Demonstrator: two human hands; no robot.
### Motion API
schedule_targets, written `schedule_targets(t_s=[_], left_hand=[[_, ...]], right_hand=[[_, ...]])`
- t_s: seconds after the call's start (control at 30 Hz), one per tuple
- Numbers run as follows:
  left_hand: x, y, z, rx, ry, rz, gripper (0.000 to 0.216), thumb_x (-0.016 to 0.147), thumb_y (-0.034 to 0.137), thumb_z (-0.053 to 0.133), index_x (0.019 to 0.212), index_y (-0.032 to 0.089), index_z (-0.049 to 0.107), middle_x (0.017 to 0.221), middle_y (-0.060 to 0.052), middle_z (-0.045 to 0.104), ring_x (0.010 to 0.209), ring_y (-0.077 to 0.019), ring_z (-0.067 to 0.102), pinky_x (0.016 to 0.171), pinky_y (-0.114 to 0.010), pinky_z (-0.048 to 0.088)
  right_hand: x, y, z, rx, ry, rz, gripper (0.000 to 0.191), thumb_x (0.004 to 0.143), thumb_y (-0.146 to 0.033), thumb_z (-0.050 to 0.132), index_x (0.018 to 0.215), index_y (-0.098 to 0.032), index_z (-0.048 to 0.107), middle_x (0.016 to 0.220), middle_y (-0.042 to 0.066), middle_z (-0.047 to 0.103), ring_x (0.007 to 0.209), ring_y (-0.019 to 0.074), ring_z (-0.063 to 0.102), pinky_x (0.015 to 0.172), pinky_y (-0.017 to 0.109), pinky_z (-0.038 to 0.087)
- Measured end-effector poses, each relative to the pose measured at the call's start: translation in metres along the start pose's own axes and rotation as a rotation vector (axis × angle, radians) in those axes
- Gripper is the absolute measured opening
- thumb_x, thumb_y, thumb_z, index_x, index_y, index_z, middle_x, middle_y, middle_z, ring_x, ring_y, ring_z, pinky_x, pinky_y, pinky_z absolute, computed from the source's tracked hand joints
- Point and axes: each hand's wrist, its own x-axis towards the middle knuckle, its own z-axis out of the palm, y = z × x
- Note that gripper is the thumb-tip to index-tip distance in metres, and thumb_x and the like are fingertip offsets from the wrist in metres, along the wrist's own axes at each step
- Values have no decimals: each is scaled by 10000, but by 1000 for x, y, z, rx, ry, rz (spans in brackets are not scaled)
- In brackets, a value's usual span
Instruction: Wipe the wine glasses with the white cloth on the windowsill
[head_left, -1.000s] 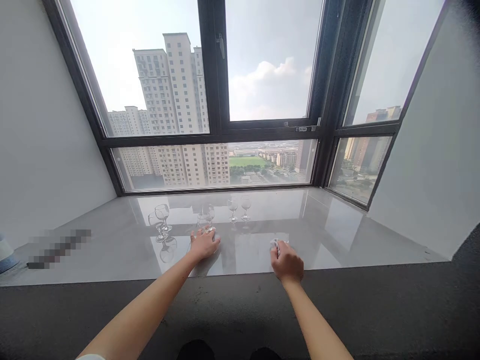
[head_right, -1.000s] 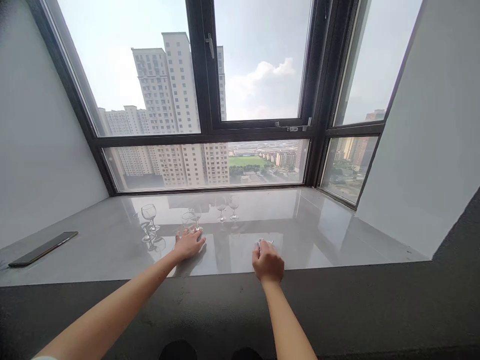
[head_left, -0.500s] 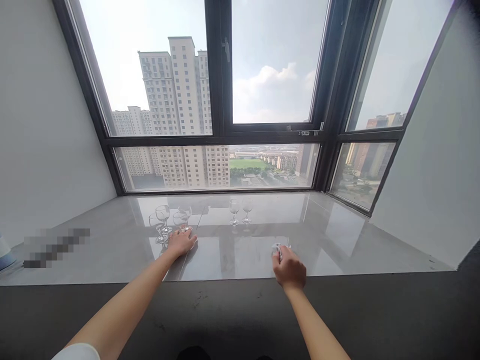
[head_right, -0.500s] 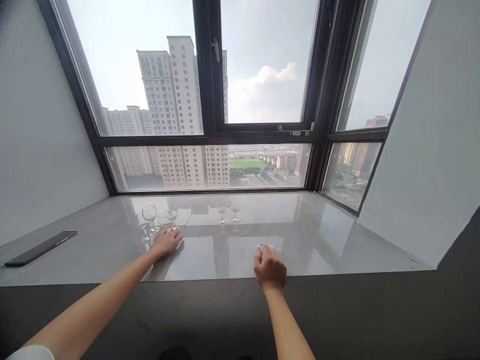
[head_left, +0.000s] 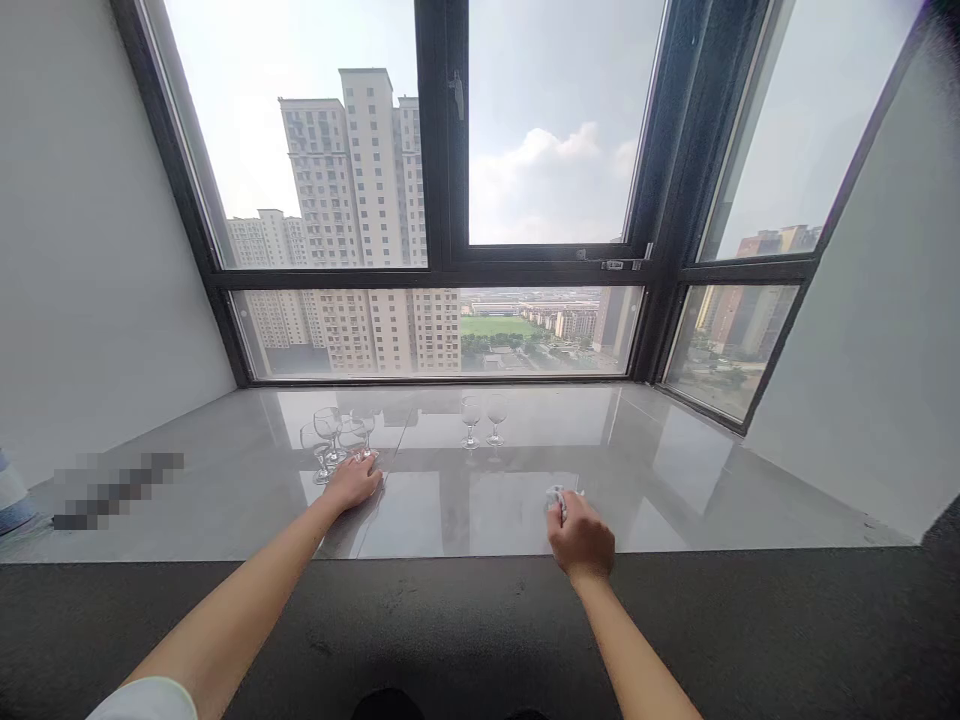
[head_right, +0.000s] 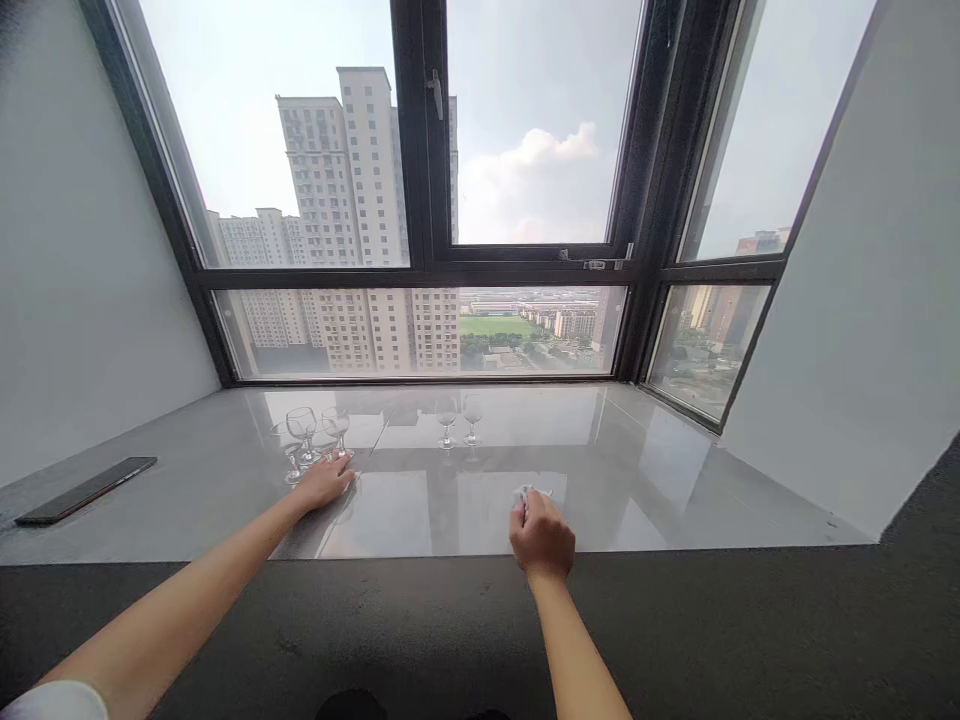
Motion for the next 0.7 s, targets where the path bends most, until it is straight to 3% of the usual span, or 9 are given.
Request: schedule_targets(t_s=[0.27,0.47,0.7], left_hand=[[9,-16,9,0,59,39,635,865,524,313,1427,232,352,1507,-99,285,1372,-311,274,1085,-442,224],[14,-25,8,13,26,63,644,870,528,288,1443,236,321,1530,-96,223,1390,-299,234,1087,-463,218],[6,-22,5,21,29,62,672,859,567,300,1444,237,321,1531,-105,221,1383,-294,251,1103,-454,176]], right_hand=[[0,-1,0,0,-2,-4,145,880,-257,448,878,-183,573,836,19,599,668,109,453,552,250,173],[0,0,0,7,0,-11,140,880,-255,449,884,-187,572,857,20,607,686,111,463,555,246,181],[0,0,1,5,13,-9,143,875,-252,454,893,-185,579,836,20,593,682,108,457,549,250,170]])
